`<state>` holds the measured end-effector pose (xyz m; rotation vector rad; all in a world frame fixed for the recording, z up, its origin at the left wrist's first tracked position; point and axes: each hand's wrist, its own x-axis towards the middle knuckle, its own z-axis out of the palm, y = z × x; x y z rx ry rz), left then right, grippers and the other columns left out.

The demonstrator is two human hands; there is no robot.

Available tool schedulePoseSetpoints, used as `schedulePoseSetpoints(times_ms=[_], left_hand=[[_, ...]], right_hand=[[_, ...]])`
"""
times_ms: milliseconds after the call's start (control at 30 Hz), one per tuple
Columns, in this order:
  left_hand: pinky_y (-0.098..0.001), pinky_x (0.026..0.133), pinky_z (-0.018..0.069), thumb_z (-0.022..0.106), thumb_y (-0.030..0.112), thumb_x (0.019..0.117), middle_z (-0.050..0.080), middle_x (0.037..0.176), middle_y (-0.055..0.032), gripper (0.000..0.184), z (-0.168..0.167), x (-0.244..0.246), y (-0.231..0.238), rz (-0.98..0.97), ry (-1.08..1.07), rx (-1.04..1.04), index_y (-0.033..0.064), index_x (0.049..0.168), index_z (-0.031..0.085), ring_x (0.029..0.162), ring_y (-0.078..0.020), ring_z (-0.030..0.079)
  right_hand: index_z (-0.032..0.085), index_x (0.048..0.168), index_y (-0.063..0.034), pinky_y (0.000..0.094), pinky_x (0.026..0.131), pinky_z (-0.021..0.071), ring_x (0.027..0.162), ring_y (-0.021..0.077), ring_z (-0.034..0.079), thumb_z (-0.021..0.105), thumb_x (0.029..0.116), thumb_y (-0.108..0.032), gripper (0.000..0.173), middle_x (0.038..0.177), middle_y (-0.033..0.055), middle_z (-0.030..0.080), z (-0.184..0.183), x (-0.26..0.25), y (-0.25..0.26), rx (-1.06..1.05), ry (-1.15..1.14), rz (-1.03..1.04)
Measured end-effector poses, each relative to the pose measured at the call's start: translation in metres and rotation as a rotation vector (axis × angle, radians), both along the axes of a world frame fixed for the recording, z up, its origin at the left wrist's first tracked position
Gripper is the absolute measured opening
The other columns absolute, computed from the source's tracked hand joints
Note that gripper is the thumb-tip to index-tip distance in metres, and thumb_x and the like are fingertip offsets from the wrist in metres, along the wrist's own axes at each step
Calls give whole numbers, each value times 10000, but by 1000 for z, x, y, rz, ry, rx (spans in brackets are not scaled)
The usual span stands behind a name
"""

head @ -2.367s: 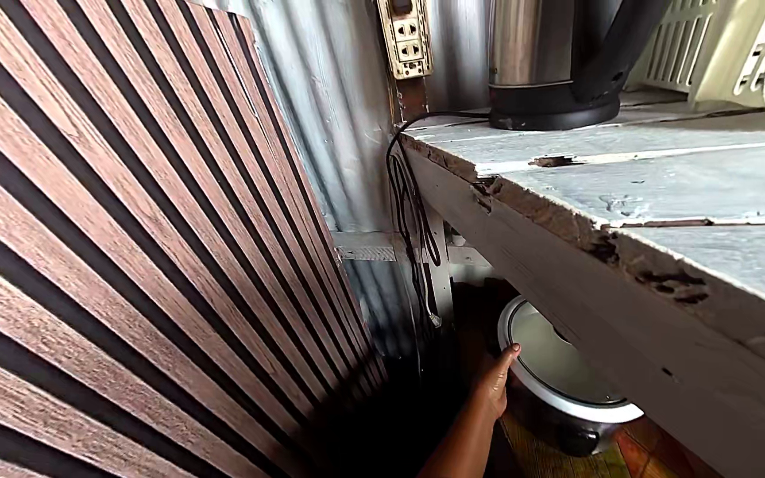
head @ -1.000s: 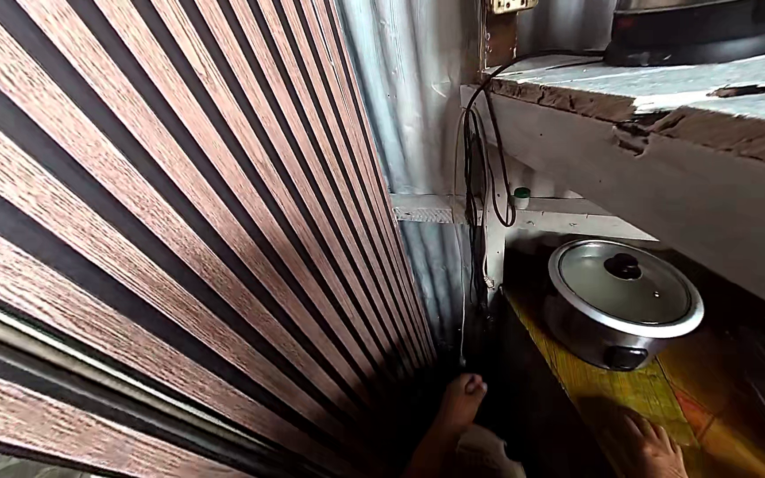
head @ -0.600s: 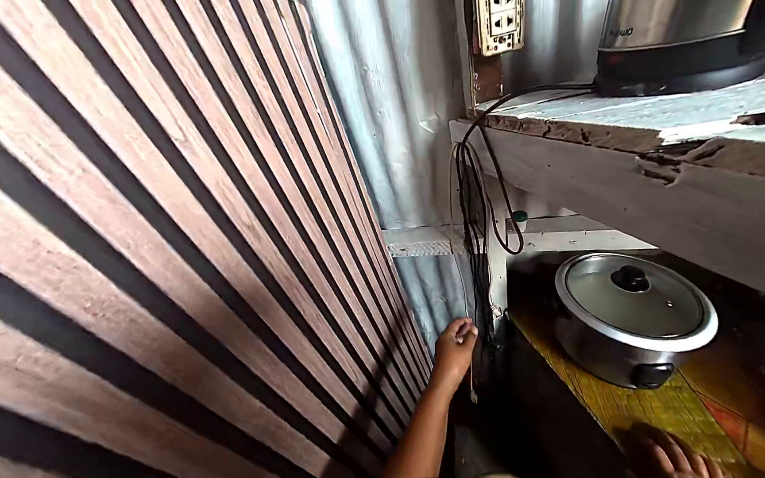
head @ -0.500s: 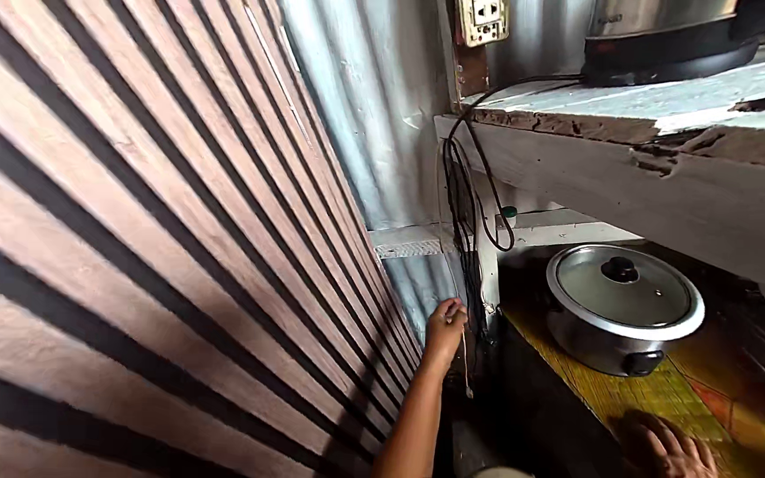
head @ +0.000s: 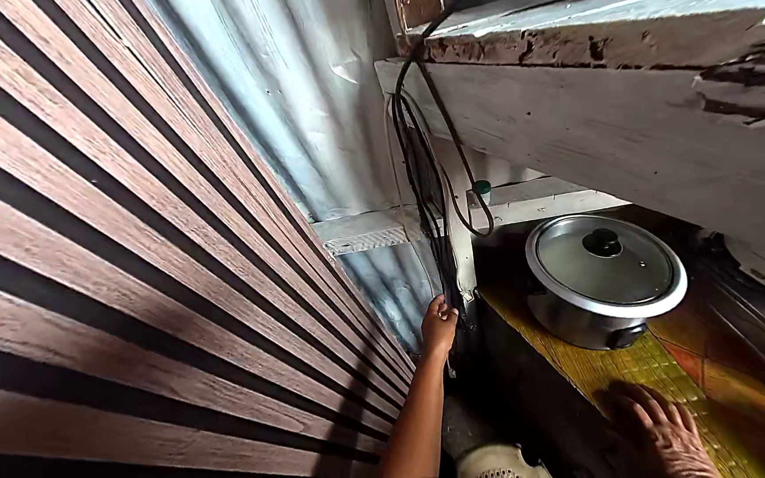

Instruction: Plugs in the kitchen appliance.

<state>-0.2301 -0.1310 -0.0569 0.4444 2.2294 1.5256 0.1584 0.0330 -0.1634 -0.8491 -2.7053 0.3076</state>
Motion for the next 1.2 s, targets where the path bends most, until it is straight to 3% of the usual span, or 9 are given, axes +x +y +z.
schedulePoseSetpoints(times_ms=[167, 267, 333, 533, 667, 800, 1000, 1100, 1200], left_hand=[[-512, 1077, 458, 683, 183, 979, 540, 1441, -234, 498, -25, -20, 12, -71, 101, -103, 52, 1441, 553, 1295, -357, 554], [-456, 1020, 482, 645, 182, 997, 662, 1247, -192, 300, -40, -20, 13, -111, 140, -96, 15, 1244, 678, 1143, -283, 624], [-414, 964, 546, 617, 157, 1024, 696, 1181, -177, 269, -53, -14, 11, -124, 56, -13, -16, 1226, 658, 1068, -233, 685], [-442, 928, 555, 557, 58, 1026, 639, 1291, -190, 269, -74, 6, -7, -286, -246, 62, -40, 1269, 617, 1112, -262, 658], [-495, 911, 552, 494, 42, 1047, 608, 1302, -251, 324, -64, -3, 4, 29, -199, 114, -66, 1346, 556, 1093, -340, 653], [-447, 850, 563, 465, 85, 1071, 607, 1253, -262, 353, -26, -11, 22, 311, -84, 300, -61, 1391, 501, 1012, -304, 663], [-371, 806, 564, 488, 44, 1052, 634, 1123, -208, 285, 4, -5, 32, 359, 41, 473, -80, 1295, 570, 928, -220, 653], [-434, 887, 562, 538, 65, 1041, 641, 1250, -231, 312, 5, -13, 34, 302, 84, 387, -57, 1325, 583, 1046, -266, 666], [-431, 823, 583, 548, 106, 1050, 644, 1262, -217, 351, 0, -24, 34, 246, 45, 265, -14, 1379, 572, 960, -259, 689]], right_hand=[[704, 1276, -122, 728, 1080, 342, 1360, 521, 487, 799, 794, -500, 619, 1447, 236, 577, -3, -1, 2, 17, -5, 2], [710, 1263, -124, 723, 1072, 353, 1353, 518, 497, 801, 789, -498, 610, 1436, 233, 587, -2, -2, 2, 29, 0, 0], [717, 1247, -125, 723, 1069, 353, 1346, 516, 503, 799, 776, -500, 608, 1425, 231, 596, -2, -2, 1, 42, 5, -2], [717, 1254, -114, 732, 1083, 336, 1355, 536, 485, 803, 793, -502, 608, 1441, 248, 577, 2, -2, 2, 0, -14, 5], [713, 1263, -113, 733, 1081, 330, 1352, 546, 482, 776, 804, -530, 623, 1449, 255, 569, 1, -2, 3, 1, -17, 14], [718, 1245, -106, 732, 1059, 348, 1329, 549, 502, 778, 797, -522, 615, 1430, 258, 583, -1, -1, 5, 40, 1, 33], [707, 1260, -106, 730, 1076, 330, 1352, 539, 484, 776, 810, -493, 598, 1445, 257, 570, 2, -3, 5, 1, -14, 22], [707, 1255, -105, 721, 1078, 333, 1351, 529, 489, 765, 816, -507, 599, 1439, 254, 575, 4, -3, 3, 3, -32, 21], [691, 1273, -98, 712, 1083, 329, 1359, 525, 480, 750, 842, -494, 588, 1452, 250, 564, 9, -5, 3, -7, -54, 32]])
